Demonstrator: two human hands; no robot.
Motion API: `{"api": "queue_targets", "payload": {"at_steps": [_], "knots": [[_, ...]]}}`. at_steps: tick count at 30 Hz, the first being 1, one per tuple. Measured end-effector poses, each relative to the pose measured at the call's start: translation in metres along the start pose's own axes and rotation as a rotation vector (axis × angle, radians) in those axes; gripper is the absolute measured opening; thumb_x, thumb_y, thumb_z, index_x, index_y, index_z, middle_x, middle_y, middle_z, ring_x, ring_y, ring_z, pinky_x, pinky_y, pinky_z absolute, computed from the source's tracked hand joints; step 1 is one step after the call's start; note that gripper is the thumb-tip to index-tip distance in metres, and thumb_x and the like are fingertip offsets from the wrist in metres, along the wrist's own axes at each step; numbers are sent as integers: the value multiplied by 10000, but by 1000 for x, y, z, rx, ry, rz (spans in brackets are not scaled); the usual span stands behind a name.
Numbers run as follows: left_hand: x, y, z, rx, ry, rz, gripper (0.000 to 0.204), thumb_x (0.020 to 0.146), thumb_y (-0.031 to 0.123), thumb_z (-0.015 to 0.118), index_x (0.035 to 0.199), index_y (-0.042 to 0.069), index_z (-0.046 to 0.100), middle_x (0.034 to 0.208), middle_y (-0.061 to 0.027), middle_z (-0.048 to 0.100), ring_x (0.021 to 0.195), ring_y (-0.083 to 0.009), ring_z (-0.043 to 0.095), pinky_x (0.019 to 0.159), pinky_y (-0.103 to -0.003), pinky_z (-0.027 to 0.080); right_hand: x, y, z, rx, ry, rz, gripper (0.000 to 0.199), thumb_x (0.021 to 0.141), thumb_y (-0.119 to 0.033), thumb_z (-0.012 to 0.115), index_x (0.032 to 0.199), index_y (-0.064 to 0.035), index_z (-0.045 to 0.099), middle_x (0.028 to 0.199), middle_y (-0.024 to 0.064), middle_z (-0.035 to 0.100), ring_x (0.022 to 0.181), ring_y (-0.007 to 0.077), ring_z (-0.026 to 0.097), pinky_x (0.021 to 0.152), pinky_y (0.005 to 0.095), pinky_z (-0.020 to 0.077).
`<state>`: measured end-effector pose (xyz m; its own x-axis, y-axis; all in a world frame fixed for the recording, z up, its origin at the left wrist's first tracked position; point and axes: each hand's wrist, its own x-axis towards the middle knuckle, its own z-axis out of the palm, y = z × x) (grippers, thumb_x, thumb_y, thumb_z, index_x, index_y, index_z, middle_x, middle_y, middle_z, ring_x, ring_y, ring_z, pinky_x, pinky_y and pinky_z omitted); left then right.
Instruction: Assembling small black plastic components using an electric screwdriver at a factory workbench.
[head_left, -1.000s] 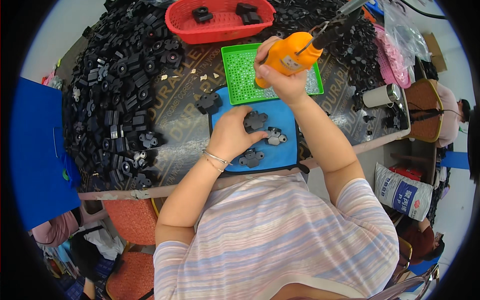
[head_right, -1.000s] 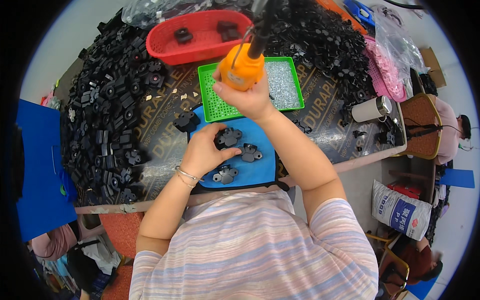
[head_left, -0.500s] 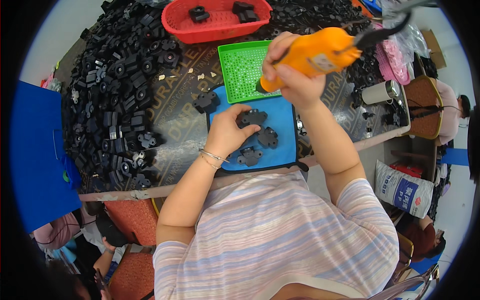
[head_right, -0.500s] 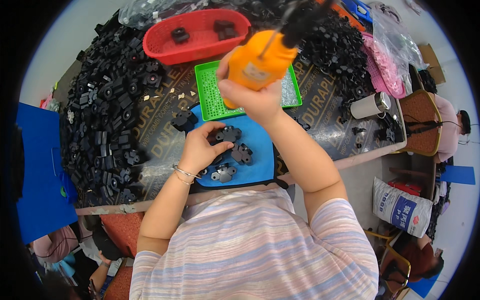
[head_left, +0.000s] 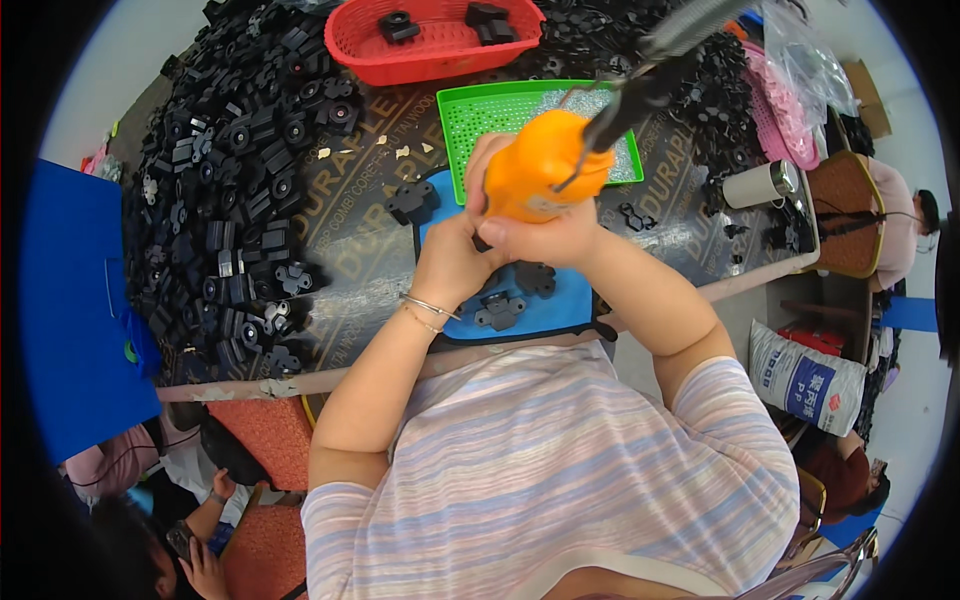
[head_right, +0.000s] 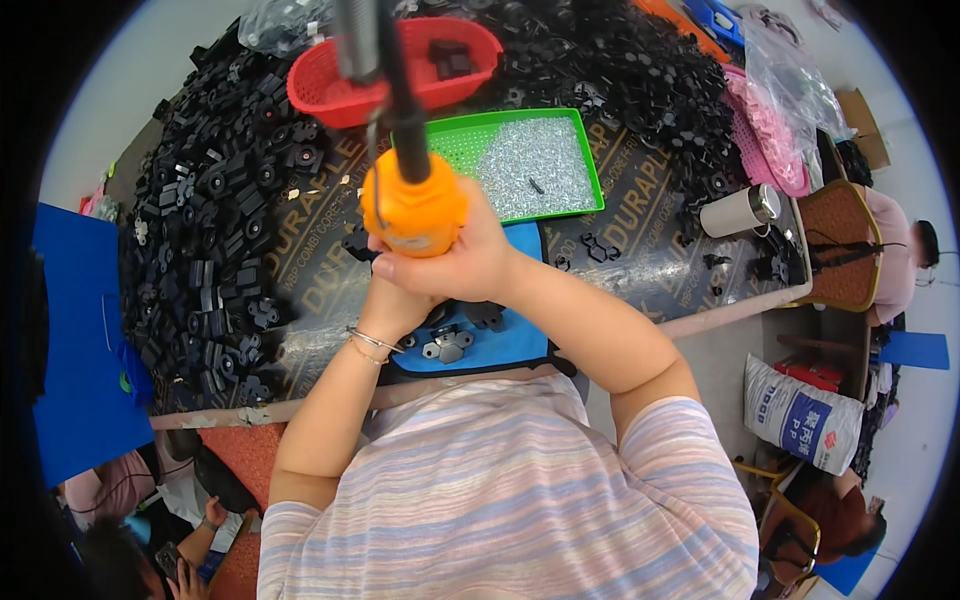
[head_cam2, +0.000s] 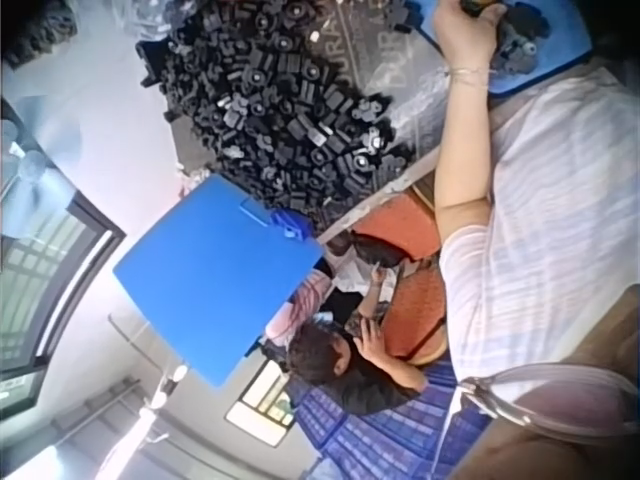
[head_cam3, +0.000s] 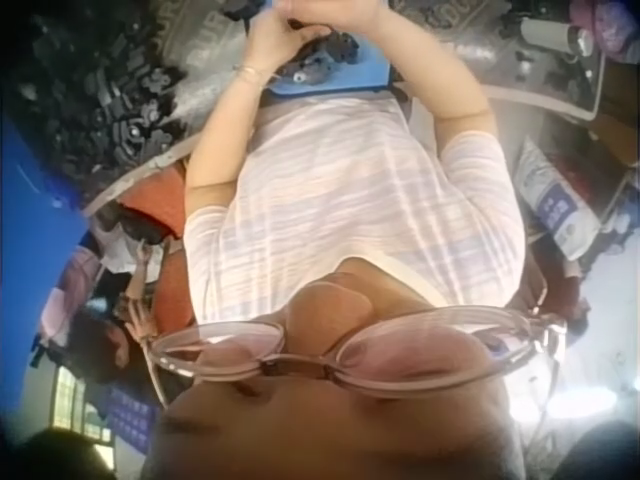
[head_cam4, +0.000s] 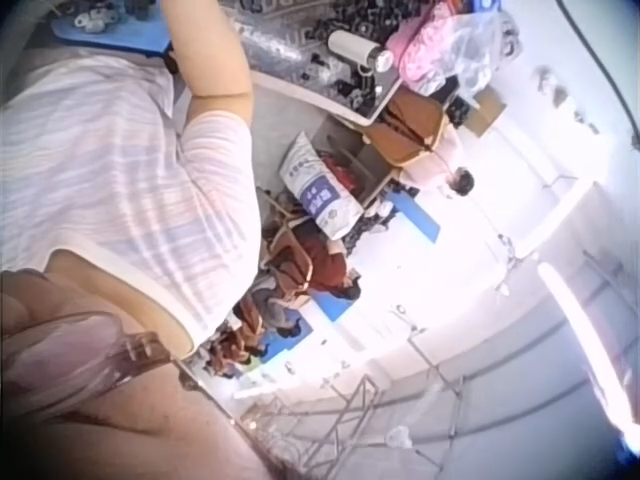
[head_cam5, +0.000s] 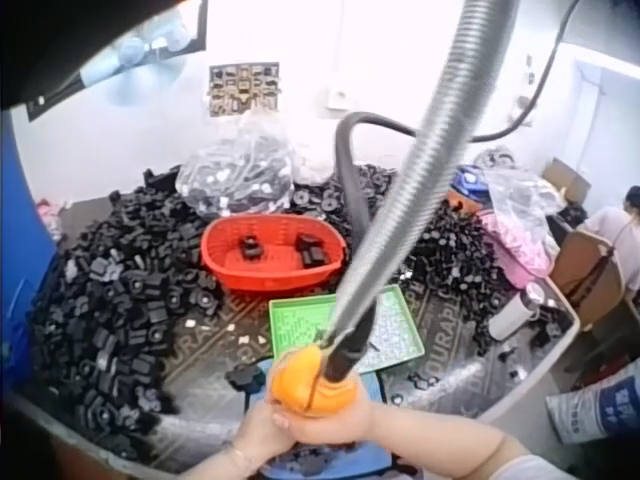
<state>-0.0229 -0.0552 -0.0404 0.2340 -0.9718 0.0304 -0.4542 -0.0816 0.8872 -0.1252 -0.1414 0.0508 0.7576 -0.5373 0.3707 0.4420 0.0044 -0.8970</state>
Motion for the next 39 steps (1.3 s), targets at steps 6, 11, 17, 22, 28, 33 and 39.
{"api": "queue_targets", "payload": {"at_steps": [6, 11, 17, 22, 28, 33, 39], "knots": [[0, -2, 3, 2, 80, 55, 302, 742, 210, 683, 985, 39, 628, 833, -212, 640, 816, -381, 618, 681, -386, 501, 4, 13, -6, -62, -145, -73, 327, 685, -17, 725, 974, -7, 572, 850, 36, 620, 763, 103, 607, 709, 256, 498], [0, -5, 2, -1, 42, 73, 331, 723, 209, 689, 1011, 56, 628, 828, -207, 642, 785, -374, 628, 679, -379, 504, 3, 16, -9, -26, -192, -97, 338, 681, -29, 728, 979, -10, 570, 848, 39, 616, 754, 103, 603, 707, 256, 496], [1, -2, 2, 45, 55, 180, 268, 707, 166, 728, 923, 32, 643, 775, -178, 645, 737, -340, 634, 644, -359, 494, 4, 1, -10, -50, -212, -64, 287, 690, -98, 730, 908, -28, 558, 860, 63, 566, 765, 142, 563, 698, 271, 455], [-9, 19, -5, -57, -40, -154, 392, 600, 141, 819, 922, 17, 634, 744, -124, 633, 697, -308, 618, 620, -341, 487, 10, -32, -30, 117, -192, -209, 303, 738, -223, 683, 887, -30, 503, 860, 86, 464, 623, 148, 525, 567, 239, 427], [-25, 27, -33, 243, 205, 134, 416, 581, 137, 812, 937, 27, 628, 895, -112, 642, 854, -294, 600, 764, -361, 486, -6, -33, -60, 195, -56, -308, 294, 763, -224, 629, 934, -31, 487, 900, 88, 442, 650, 163, 516, 624, 290, 424], [-11, -3, -72, 322, 67, 157, 405, 517, 185, 836, 868, 92, 659, 1375, -162, 400, 1271, -431, 307, 1031, -468, 312, -10, -30, -61, 211, 35, -309, 297, 760, -230, 636, 930, -34, 491, 899, 88, 446, 646, 159, 514, 622, 286, 425], [2, -17, -87, 120, -119, -64, 384, 547, 196, 844, 853, 51, 664, 1347, -180, 422, 1190, -332, 475, 945, -390, 431, -14, -27, -60, 176, 80, -287, 297, 738, -196, 659, 911, -21, 493, 881, 95, 451, 633, 160, 516, 608, 275, 433]]}}
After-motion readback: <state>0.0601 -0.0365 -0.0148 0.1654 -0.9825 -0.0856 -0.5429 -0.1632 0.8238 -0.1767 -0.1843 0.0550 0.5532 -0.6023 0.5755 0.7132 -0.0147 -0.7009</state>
